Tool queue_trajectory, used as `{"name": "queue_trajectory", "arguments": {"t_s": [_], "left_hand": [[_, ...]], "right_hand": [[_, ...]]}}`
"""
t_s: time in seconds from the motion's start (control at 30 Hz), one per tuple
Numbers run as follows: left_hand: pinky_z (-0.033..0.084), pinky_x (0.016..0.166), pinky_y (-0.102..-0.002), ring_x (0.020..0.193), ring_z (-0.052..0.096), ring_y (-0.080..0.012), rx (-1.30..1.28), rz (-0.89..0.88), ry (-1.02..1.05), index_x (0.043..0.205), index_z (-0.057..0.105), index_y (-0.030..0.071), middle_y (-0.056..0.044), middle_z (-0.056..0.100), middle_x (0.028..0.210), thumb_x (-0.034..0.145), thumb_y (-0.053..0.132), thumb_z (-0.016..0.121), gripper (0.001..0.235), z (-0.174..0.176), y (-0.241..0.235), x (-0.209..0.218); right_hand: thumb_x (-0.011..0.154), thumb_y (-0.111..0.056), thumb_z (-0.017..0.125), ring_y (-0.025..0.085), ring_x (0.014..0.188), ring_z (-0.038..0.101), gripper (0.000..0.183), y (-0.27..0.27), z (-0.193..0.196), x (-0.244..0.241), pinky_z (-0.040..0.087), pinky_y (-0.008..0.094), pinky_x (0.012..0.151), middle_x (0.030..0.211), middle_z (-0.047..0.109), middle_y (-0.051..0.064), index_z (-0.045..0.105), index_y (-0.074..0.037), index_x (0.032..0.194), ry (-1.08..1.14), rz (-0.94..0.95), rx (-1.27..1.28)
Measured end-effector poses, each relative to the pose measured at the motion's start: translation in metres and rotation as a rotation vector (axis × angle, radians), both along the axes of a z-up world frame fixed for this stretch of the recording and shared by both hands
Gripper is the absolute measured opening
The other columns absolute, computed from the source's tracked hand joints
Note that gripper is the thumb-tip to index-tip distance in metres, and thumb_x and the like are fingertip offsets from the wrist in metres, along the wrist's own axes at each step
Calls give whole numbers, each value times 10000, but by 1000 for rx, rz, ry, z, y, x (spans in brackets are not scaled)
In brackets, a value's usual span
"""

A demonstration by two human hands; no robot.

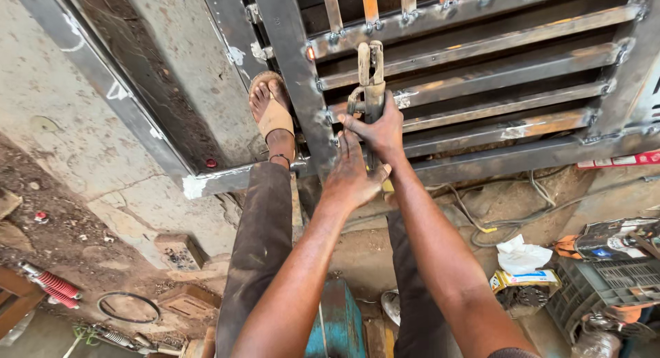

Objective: The person welds components of a metal gate together using a welding electrode holder, applying the arc to several joints between vertical bars and the frame while using their free hand to steady the structure.

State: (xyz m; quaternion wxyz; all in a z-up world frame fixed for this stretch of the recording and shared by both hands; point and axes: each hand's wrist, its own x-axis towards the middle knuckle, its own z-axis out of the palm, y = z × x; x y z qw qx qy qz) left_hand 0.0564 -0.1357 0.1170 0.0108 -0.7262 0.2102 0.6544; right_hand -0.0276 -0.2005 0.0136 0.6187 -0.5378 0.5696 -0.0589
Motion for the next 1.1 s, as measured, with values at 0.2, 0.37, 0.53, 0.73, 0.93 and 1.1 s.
{"name": "queue_trajectory", "arguments": {"t_s": [0.2,0.37,0.53,0.73,0.93,1.1], "left_hand": [[129,1257,-453,1580,15,-398,27,-84,-74,1578,-80,-49,-285,-65,1681,905,550,658,1165,17,-6,-3],[97,1243,-494,1555,-1,-403,18,-147,-32,1585,-118,-34,-281,-86,1676,936,529,595,1116,28,-16,-7],[144,1246,-528,1575,35,-372,59,-196,51,1604,-86,17,-230,-49,1700,941,563,547,1067,34,-16,-6],[165,1235,-538,1575,36,-366,54,-207,53,1602,-83,24,-225,-54,1698,937,575,531,1059,34,-10,-6],[200,1213,-575,1562,62,-392,22,-140,43,1607,2,20,-251,-5,1689,927,554,566,1033,34,-3,-6],[308,1192,-582,1589,192,-371,-81,-30,-91,1608,156,-13,-234,164,1696,867,519,656,1040,43,6,-10]], "right_hand": [[711,-334,960,173,881,726,699,10,-8,8,602,330,826,1000,767,112,591,-3,1205,35,-26,-82],[725,-308,967,175,901,744,704,11,-19,17,603,332,844,1003,781,102,564,5,1210,6,-26,-145],[735,-259,967,162,887,758,631,13,-28,22,604,335,830,981,796,85,576,-10,1164,35,12,-199],[737,-223,958,155,847,742,588,17,-27,31,606,328,798,958,781,81,591,-19,1149,36,12,-172],[758,-203,949,134,861,742,570,20,-21,33,618,306,800,975,771,58,590,-37,1168,7,-16,-109],[767,-183,936,159,874,698,547,25,-25,34,596,331,780,1007,723,102,585,-26,1156,103,7,-146]]}}
